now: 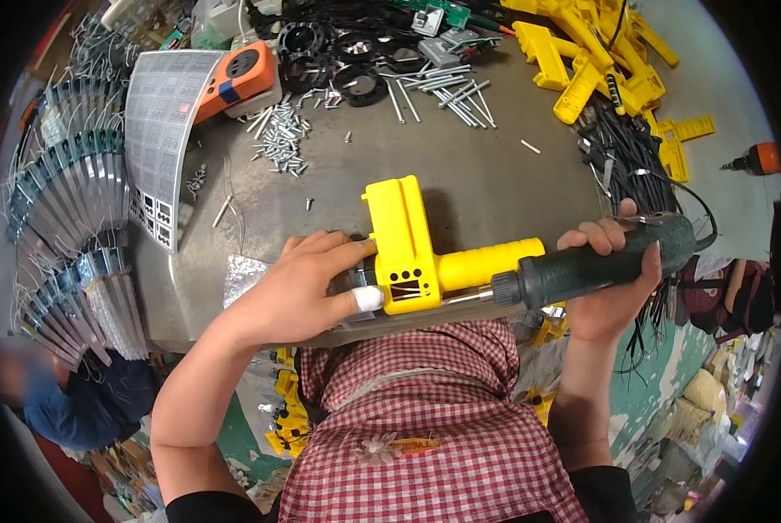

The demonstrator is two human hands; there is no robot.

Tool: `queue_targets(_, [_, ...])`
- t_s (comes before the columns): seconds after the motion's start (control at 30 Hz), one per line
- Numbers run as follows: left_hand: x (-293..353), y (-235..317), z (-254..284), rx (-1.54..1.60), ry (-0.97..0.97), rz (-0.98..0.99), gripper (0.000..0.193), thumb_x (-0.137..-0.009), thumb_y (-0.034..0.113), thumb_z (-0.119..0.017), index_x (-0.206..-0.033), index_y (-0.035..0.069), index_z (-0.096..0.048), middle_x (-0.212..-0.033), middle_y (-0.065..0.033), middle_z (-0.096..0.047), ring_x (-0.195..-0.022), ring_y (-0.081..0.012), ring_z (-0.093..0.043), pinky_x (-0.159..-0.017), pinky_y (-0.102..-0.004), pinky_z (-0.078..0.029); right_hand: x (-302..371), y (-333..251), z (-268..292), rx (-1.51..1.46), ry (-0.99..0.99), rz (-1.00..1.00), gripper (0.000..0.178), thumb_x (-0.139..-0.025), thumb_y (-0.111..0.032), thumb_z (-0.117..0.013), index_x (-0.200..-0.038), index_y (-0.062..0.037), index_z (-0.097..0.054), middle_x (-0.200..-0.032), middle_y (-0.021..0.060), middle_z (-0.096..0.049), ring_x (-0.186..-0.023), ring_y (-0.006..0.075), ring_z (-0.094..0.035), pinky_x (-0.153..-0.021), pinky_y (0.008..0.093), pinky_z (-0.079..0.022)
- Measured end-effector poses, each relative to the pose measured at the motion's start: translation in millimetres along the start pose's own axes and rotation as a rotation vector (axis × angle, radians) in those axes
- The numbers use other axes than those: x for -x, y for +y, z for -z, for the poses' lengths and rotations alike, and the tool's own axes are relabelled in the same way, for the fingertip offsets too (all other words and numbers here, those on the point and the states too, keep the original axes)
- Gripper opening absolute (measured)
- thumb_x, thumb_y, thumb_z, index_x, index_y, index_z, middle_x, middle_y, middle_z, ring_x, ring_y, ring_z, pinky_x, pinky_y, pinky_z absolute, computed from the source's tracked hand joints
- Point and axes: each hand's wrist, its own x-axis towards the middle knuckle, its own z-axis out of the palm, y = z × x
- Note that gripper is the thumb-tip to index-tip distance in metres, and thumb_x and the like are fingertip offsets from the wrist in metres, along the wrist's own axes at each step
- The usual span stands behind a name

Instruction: Assembling the internal circuitry and outer casing of a handheld electronic device using a screwdriver and soldering iron.

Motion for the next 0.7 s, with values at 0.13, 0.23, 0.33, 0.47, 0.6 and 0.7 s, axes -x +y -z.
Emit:
queue_targets(0.13, [-0.1,-3.0,-3.0,-0.011,0.022,0.019,0.058,-0.083,0.039,-0.063,-0.125,0.0,-0.052,-0.114,-0.0196,-0.055,-0.112,-0.0337,-0.049,-0.1,-0.0419,-0.03,2.5,-1.1,-1.1,0.017,0.022,0.024,0.047,-0.089,-0.034,-0.054,-0.127,-0.0084,-0.044,-0.084,0.0015,-0.049,-0.083,0.0153,-0.046,-0.09,0.0385,-0.037])
queue_targets(0.23, [-0.4,-3.3,-3.2,-0.002,0.022,0.027,0.059,-0.082,0.039,-0.064,-0.124,0.0,-0.053,-0.114,-0.0199,-0.055,-0.112,-0.0339,-0.049,-0.1,-0.042,-0.03,4.7,-2.2,-1.8,0.006,0.047,0.064,0.047,-0.087,-0.035,-0.056,-0.125,-0.0089,-0.044,-0.083,0.001,-0.049,-0.081,0.015,-0.046,-0.09,0.0384,-0.037])
queue_targets(0.33, [-1.3,-2.2,-2.3,0.007,0.016,0.025,0.058,-0.082,0.039,-0.064,-0.123,0.0,-0.053,-0.112,-0.0192,-0.056,-0.111,-0.0335,-0.049,-0.099,-0.0416,-0.031,5.4,1.0,-3.9,0.021,0.073,0.073,0.048,-0.087,-0.035,-0.056,-0.125,-0.0093,-0.044,-0.082,0.0005,-0.048,-0.081,0.0145,-0.046,-0.089,0.0379,-0.037])
queue_targets(0.47, [-0.7,-3.4,-3.5,0.012,0.03,0.028,0.057,-0.081,0.038,-0.065,-0.122,0.0,-0.054,-0.109,-0.0174,-0.057,-0.109,-0.0324,-0.05,-0.098,-0.041,-0.031,8.7,1.3,-2.7,0.056,0.104,0.092,0.047,-0.086,-0.034,-0.057,-0.124,-0.0094,-0.044,-0.081,0.0004,-0.048,-0.081,0.0145,-0.046,-0.088,0.0375,-0.037])
queue_targets(0.6, [-1.5,-4.2,-4.4,0.004,0.049,0.007,0.057,-0.08,0.038,-0.065,-0.121,0.0,-0.054,-0.108,-0.0166,-0.057,-0.107,-0.0323,-0.051,-0.098,-0.0409,-0.031,10.4,-3.7,-1.7,0.038,0.135,0.142,0.046,-0.085,-0.033,-0.058,-0.122,-0.0092,-0.045,-0.081,0.0005,-0.048,-0.08,0.0148,-0.046,-0.087,0.0375,-0.037])
queue_targets(0.7, [-1.7,-2.5,-3.5,-0.004,0.035,0.03,0.055,-0.08,0.037,-0.066,-0.121,0.001,-0.055,-0.107,-0.0168,-0.057,-0.107,-0.0323,-0.051,-0.098,-0.0408,-0.031,10.8,4.2,-3.6,0.055,0.117,0.106,0.044,-0.085,-0.033,-0.058,-0.12,-0.0092,-0.045,-0.081,0.0005,-0.047,-0.079,0.0146,-0.046,-0.087,0.0372,-0.037])
